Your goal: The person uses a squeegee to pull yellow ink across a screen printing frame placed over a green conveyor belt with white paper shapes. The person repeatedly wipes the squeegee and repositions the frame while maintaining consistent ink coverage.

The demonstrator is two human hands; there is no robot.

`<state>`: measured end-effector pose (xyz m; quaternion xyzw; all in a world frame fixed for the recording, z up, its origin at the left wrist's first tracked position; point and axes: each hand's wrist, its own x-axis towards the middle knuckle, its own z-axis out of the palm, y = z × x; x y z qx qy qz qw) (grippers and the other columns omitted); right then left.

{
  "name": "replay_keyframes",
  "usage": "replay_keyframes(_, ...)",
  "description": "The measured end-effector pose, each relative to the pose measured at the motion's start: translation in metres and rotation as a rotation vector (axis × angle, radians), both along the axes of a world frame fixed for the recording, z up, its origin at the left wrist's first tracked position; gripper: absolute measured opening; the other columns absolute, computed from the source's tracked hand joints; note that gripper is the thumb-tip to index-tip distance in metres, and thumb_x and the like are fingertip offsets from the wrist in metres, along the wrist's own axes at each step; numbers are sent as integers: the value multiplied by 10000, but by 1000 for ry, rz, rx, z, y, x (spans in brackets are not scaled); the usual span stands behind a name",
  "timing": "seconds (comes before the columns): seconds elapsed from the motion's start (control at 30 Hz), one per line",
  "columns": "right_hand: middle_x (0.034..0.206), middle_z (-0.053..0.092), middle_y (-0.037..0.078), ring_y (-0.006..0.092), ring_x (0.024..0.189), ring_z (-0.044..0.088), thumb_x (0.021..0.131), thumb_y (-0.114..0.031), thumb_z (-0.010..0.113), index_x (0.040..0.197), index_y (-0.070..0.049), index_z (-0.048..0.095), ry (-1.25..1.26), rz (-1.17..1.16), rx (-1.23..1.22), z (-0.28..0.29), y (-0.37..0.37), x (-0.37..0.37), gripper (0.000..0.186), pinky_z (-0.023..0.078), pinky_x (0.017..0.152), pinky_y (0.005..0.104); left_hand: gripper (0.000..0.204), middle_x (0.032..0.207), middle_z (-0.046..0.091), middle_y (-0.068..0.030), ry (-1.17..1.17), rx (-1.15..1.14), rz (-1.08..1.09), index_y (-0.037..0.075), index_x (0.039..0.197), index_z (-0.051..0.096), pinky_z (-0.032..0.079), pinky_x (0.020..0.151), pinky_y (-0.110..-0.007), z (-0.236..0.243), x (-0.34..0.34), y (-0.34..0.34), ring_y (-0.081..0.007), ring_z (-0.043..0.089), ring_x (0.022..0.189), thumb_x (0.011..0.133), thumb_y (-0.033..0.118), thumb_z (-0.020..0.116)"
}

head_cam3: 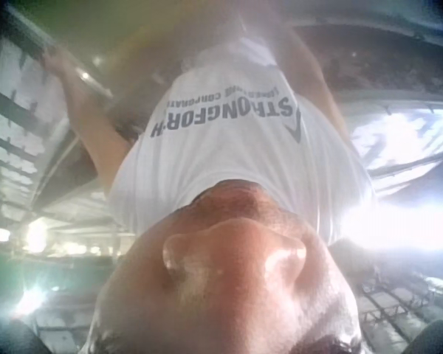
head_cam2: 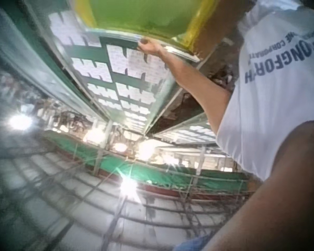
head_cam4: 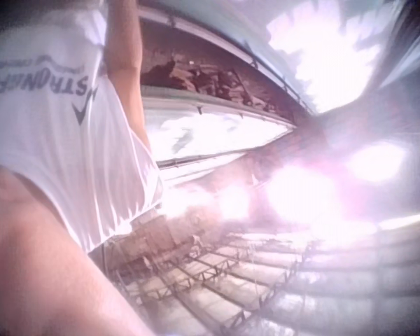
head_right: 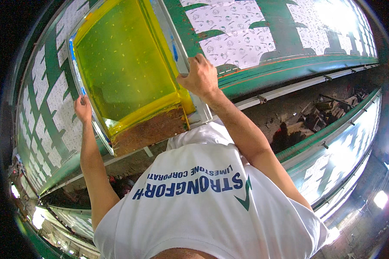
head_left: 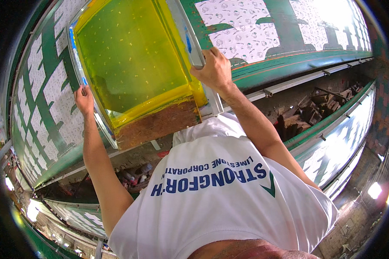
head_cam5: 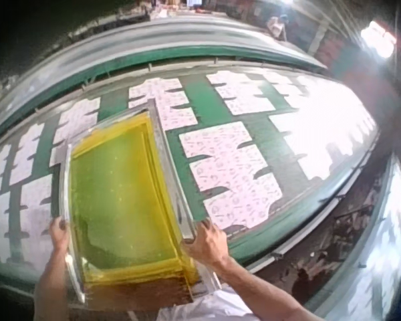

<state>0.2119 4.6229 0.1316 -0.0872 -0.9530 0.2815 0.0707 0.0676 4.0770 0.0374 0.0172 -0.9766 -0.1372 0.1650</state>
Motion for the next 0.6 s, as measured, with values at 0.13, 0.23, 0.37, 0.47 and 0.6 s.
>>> replay_keyframes(0.13,1063,690,150,330,922,720,728,-343,805,1135,4,746,-80,-24,15,6,71,-8,538,598,839,440,358,1070,689,-138,23,20,-58,24,1132,752,590,832,-430,16,-12,64,-320,717,979,964,341,756)
replay_keyframes(0.23,1077,700,151,334,939,717,731,-361,799,1120,-11,755,-79,-42,35,-1,151,-11,526,592,864,446,370,1091,687,-124,18,29,-30,47,1148,751,588,826,-430,18,-20,142,-313,718,963,961,367,759)
replay_keyframes(0.37,1059,696,171,366,1006,694,730,-369,766,1032,-21,754,-117,-55,44,-16,264,-6,461,570,901,472,413,1149,666,-124,24,-14,22,61,1173,746,569,880,-475,16,-9,262,-338,679,1072,958,412,733)
replay_keyframes(0.47,1023,697,150,368,948,701,758,-370,767,974,-47,743,-68,-45,29,-27,342,2,389,580,839,472,434,1145,662,-160,5,108,-15,10,1173,737,571,871,-471,16,5,345,-352,677,1053,948,381,744)
replay_keyframes(0.6,993,688,145,383,947,698,795,-358,772,962,-64,738,-80,-80,24,-36,413,12,340,579,814,471,433,1131,652,-140,13,70,-13,19,1216,718,573,855,-476,14,23,426,-340,672,1032,965,372,732)
